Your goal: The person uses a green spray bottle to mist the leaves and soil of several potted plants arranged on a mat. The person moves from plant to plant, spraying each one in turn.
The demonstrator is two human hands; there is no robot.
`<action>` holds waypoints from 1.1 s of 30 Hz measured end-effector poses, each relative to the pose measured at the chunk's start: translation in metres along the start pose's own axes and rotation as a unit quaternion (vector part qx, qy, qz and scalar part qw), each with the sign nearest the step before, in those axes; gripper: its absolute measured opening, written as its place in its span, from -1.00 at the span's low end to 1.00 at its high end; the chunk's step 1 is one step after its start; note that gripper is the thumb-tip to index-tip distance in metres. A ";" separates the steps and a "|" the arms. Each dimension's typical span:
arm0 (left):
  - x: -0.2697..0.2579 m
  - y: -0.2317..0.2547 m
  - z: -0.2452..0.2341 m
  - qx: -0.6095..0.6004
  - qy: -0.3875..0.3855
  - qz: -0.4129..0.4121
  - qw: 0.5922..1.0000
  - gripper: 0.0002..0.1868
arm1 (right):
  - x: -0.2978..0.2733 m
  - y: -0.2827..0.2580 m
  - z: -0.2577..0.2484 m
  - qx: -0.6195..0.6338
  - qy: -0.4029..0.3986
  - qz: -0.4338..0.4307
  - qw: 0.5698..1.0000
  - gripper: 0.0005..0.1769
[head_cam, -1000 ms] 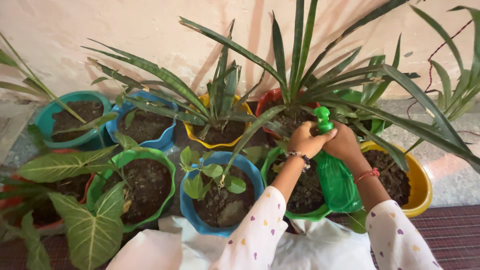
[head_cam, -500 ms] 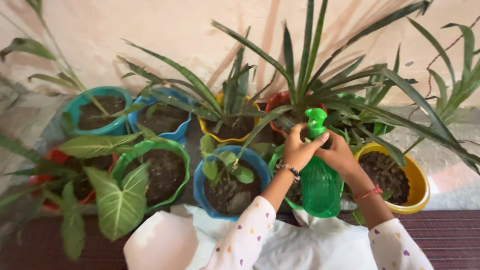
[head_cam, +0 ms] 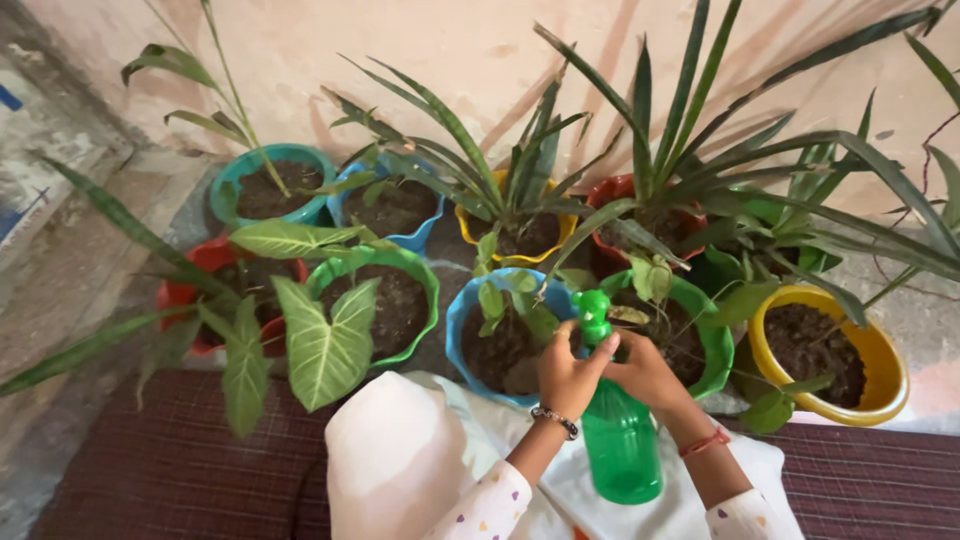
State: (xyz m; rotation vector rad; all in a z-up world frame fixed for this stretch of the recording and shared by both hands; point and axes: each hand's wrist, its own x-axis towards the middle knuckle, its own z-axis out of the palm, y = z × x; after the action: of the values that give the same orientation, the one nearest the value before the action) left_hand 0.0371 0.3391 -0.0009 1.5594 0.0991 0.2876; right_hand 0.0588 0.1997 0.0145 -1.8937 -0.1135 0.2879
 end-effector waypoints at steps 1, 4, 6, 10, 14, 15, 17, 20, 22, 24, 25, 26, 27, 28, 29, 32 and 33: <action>-0.002 -0.003 -0.005 -0.009 0.003 -0.007 1.000 -0.38 | 0.001 -0.001 0.007 0.013 -0.021 0.008 1.000 -0.56; -0.005 -0.010 -0.017 0.001 0.010 -0.053 0.999 -0.39 | -0.001 0.001 0.027 0.023 -0.028 0.014 0.999 -0.63; -0.005 -0.015 -0.025 -0.011 0.015 -0.048 0.999 -0.39 | 0.000 0.000 0.039 0.013 -0.024 0.025 0.999 -0.63; -0.008 -0.024 -0.035 -0.060 0.020 -0.051 0.997 -0.41 | -0.004 -0.007 0.053 0.014 -0.026 0.052 0.998 -0.57; -0.008 -0.033 -0.040 -0.029 0.017 -0.075 0.997 -0.43 | -0.007 -0.012 0.063 0.039 -0.043 0.060 0.997 -0.52; -0.007 -0.035 -0.040 -0.043 0.017 -0.060 0.997 -0.43 | -0.008 -0.013 0.063 0.023 -0.044 0.053 0.997 -0.52; -0.005 -0.041 -0.040 -0.054 0.020 -0.036 0.998 -0.43 | -0.009 -0.014 0.062 0.009 -0.047 0.037 0.998 -0.52; -0.002 -0.049 -0.040 -0.054 0.024 -0.025 0.998 -0.41 | -0.008 -0.012 0.062 0.023 -0.052 0.026 0.998 -0.51; 0.001 -0.052 -0.039 -0.065 0.020 -0.036 0.997 -0.39 | -0.008 -0.011 0.062 0.046 -0.053 0.042 0.997 -0.49; 0.003 -0.053 -0.039 -0.042 0.019 -0.048 0.998 -0.36 | -0.008 -0.010 0.064 0.075 -0.045 0.077 0.993 -0.47; 0.005 -0.053 -0.040 -0.030 0.018 -0.054 0.998 -0.35 | -0.007 -0.010 0.066 0.089 -0.041 0.094 0.991 -0.46; 0.005 -0.052 -0.040 -0.020 0.020 -0.057 0.998 -0.34 | -0.006 -0.009 0.066 0.091 -0.039 0.085 0.991 -0.46; 0.006 -0.050 -0.041 -0.011 0.021 -0.061 0.998 -0.33 | -0.005 -0.008 0.067 0.093 -0.037 0.076 0.992 -0.46; 0.006 -0.048 -0.042 -0.002 0.023 -0.065 0.998 -0.32 | -0.003 -0.007 0.067 0.095 -0.035 0.067 0.993 -0.45; 0.008 -0.046 -0.042 -0.002 0.017 -0.073 0.997 -0.31 | -0.001 -0.006 0.067 0.094 -0.034 0.061 0.993 -0.46; 0.009 -0.038 -0.046 -0.017 0.004 -0.083 0.996 -0.31 | 0.003 -0.002 0.068 0.101 -0.035 0.053 0.993 -0.47; 0.010 -0.035 -0.047 -0.031 0.004 -0.074 0.997 -0.33 | 0.003 -0.001 0.068 0.107 -0.039 0.053 0.992 -0.47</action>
State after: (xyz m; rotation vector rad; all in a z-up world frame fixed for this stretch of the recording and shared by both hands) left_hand 0.0390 0.3878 -0.0355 1.4804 0.2100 0.1788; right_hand 0.0449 0.2629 -0.0065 -1.6791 -0.0329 0.4296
